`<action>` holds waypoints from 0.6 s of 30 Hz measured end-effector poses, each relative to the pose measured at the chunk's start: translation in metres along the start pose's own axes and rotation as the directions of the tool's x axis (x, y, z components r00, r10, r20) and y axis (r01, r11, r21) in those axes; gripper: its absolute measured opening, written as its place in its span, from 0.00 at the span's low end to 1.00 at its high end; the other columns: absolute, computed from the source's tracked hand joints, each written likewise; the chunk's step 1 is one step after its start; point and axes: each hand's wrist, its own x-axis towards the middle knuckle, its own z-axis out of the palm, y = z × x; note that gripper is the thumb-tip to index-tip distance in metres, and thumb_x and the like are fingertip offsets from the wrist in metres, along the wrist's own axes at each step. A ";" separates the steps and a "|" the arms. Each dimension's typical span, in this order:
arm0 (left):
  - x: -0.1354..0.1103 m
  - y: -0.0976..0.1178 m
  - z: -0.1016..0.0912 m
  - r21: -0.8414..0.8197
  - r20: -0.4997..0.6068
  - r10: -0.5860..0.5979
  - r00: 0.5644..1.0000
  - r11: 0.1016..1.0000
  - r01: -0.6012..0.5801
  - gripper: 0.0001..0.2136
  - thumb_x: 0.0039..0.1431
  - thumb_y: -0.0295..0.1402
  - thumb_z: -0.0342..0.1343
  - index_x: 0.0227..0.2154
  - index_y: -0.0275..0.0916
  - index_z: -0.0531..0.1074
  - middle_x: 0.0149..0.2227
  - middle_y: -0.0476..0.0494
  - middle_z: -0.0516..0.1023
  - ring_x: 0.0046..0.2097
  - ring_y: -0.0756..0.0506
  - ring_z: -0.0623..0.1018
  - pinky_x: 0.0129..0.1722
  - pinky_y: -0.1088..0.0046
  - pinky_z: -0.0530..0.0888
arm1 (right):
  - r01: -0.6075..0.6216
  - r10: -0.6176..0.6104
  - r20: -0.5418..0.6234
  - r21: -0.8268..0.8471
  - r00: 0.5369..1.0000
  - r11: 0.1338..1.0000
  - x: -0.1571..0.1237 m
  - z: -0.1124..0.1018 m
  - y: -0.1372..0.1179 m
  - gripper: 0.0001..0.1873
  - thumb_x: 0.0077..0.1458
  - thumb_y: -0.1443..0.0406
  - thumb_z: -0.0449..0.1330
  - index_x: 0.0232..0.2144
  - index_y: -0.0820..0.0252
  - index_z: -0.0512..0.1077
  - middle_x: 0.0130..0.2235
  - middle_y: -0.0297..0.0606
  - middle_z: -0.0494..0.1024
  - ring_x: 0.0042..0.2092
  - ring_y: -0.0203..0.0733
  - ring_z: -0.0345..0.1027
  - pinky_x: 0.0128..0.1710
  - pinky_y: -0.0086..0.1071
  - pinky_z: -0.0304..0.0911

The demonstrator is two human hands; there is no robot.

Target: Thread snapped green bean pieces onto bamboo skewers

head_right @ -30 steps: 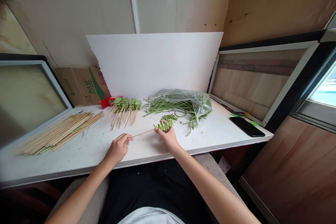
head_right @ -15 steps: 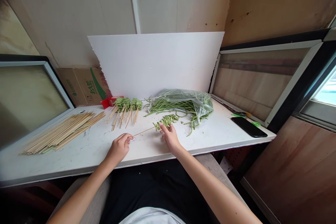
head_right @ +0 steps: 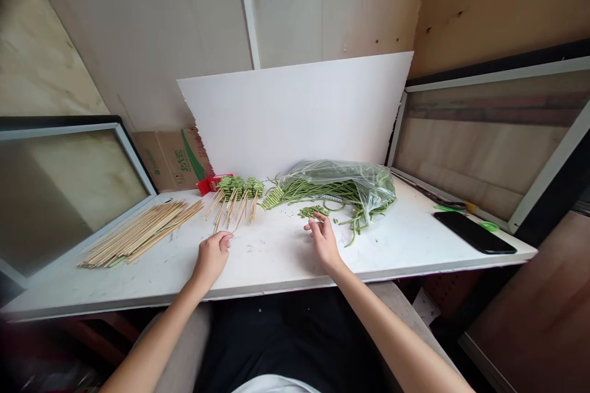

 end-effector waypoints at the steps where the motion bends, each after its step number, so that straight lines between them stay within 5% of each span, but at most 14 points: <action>1: 0.002 -0.002 -0.003 -0.003 -0.009 -0.021 1.000 1.000 0.021 0.12 0.62 0.25 0.48 0.36 0.38 0.79 0.29 0.44 0.81 0.33 0.42 0.81 0.37 0.69 0.75 | -0.008 0.008 0.002 0.000 1.000 1.000 0.000 0.000 0.002 0.29 0.60 0.45 0.58 0.55 0.57 0.67 0.40 0.44 0.80 0.40 0.50 0.70 0.31 0.37 0.62; 12: 0.058 -0.004 -0.015 0.134 0.028 -0.103 0.994 0.986 0.098 0.13 0.65 0.27 0.49 0.31 0.36 0.79 0.28 0.40 0.81 0.33 0.42 0.78 0.38 0.70 0.72 | -0.035 0.034 0.028 0.037 0.999 0.999 0.000 -0.001 0.005 0.27 0.60 0.45 0.58 0.52 0.56 0.68 0.37 0.42 0.80 0.39 0.49 0.70 0.32 0.36 0.62; 18: 0.100 -0.012 -0.004 0.278 0.079 -0.263 0.962 0.932 0.232 0.12 0.64 0.26 0.50 0.32 0.33 0.78 0.33 0.34 0.81 0.37 0.40 0.79 0.39 0.69 0.72 | -0.017 0.015 0.038 0.030 0.999 0.999 0.002 -0.001 0.010 0.28 0.60 0.44 0.58 0.52 0.57 0.69 0.37 0.42 0.80 0.40 0.50 0.70 0.34 0.37 0.62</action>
